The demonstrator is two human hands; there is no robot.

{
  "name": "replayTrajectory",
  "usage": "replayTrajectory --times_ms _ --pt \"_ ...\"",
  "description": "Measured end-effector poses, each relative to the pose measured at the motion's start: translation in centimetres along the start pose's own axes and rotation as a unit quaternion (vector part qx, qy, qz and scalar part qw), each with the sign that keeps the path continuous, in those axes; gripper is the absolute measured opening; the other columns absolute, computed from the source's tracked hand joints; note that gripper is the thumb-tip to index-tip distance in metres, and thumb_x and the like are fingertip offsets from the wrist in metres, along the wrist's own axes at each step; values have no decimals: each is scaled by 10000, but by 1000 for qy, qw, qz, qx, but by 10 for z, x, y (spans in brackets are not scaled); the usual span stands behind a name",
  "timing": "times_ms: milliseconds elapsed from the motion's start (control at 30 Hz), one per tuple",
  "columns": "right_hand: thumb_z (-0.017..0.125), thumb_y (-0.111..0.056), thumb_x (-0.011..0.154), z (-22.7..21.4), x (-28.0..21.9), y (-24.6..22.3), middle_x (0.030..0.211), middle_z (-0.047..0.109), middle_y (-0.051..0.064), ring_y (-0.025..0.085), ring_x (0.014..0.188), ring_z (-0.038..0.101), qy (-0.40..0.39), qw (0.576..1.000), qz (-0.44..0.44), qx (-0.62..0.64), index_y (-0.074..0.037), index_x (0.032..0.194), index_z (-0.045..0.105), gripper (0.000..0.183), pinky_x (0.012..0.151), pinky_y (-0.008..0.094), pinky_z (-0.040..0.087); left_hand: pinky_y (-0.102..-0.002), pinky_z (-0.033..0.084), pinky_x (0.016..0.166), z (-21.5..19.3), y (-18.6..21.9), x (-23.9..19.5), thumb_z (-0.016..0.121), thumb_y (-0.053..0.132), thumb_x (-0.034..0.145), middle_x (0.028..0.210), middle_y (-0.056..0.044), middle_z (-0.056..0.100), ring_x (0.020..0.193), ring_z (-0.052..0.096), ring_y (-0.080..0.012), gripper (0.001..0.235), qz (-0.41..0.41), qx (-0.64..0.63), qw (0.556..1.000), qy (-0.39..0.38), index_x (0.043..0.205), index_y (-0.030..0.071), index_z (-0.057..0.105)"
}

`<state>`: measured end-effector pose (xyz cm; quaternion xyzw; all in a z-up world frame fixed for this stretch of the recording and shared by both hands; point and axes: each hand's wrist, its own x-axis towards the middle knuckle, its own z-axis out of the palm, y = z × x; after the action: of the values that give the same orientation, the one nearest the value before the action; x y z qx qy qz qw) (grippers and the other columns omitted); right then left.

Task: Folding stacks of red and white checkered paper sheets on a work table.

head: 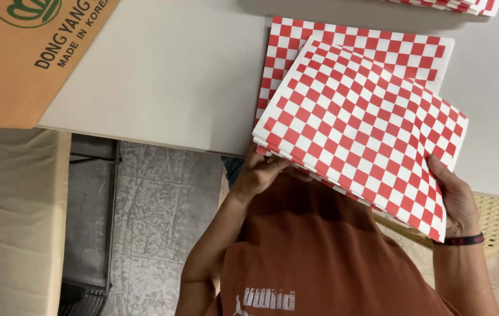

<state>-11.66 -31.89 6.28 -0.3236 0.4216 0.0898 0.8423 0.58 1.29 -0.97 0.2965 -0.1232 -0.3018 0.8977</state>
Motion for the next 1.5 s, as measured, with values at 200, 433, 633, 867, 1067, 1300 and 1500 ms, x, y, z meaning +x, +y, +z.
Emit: replayTrajectory --times_ms 200,433,633,867,1067,1300,1500 --pt "827 -314 843 -8 4 -6 1239 759 -20 178 1038 781 17 1000 1 -18 -162 1403 531 651 810 378 679 -464 698 866 32 38 1 703 70 985 1210 -181 690 1020 737 -364 326 -43 141 989 -12 1273 -23 582" --pt "823 -323 861 -8 8 -5 1257 760 -5 195 1054 780 12 999 -16 -27 -147 1408 549 637 809 405 682 -524 634 954 18 11 -6 662 12 979 1316 -183 638 1175 661 -367 391 -3 47 996 74 1344 -12 523" --pt "829 -334 861 -12 12 -9 1241 755 -2 197 1044 776 -4 999 -10 -45 -132 1406 544 648 808 402 679 -417 634 1027 38 47 -7 778 181 926 1374 -170 591 1265 617 -231 835 98 431 881 169 1587 218 270" --pt "783 -382 862 -11 12 -10 1244 725 -33 180 1058 742 17 995 -20 -100 -181 1401 537 625 818 395 647 -404 705 900 19 69 -1 870 10 909 1289 -138 602 1199 626 -333 304 385 773 504 -3 1169 76 727" --pt "756 -390 894 -9 10 -14 1260 716 -33 179 1058 739 2 993 -21 -117 -200 1404 521 593 800 390 642 -348 682 777 38 103 15 844 81 948 1057 -96 698 1004 699 -263 190 427 773 453 -119 1063 33 700" --pt "715 -376 903 -8 12 -16 1259 699 -56 152 1077 715 46 989 -21 -136 -196 1402 546 557 856 360 622 -335 668 782 40 120 23 773 13 987 1104 -123 659 978 680 -256 136 377 787 445 -203 1090 -13 688" --pt "693 -383 915 -10 13 -17 1258 686 -50 171 1079 705 42 987 -7 -156 -208 1405 526 547 842 385 609 -333 629 819 52 130 28 702 -11 1004 1004 -81 625 869 612 -214 72 377 807 396 -224 1036 25 649"
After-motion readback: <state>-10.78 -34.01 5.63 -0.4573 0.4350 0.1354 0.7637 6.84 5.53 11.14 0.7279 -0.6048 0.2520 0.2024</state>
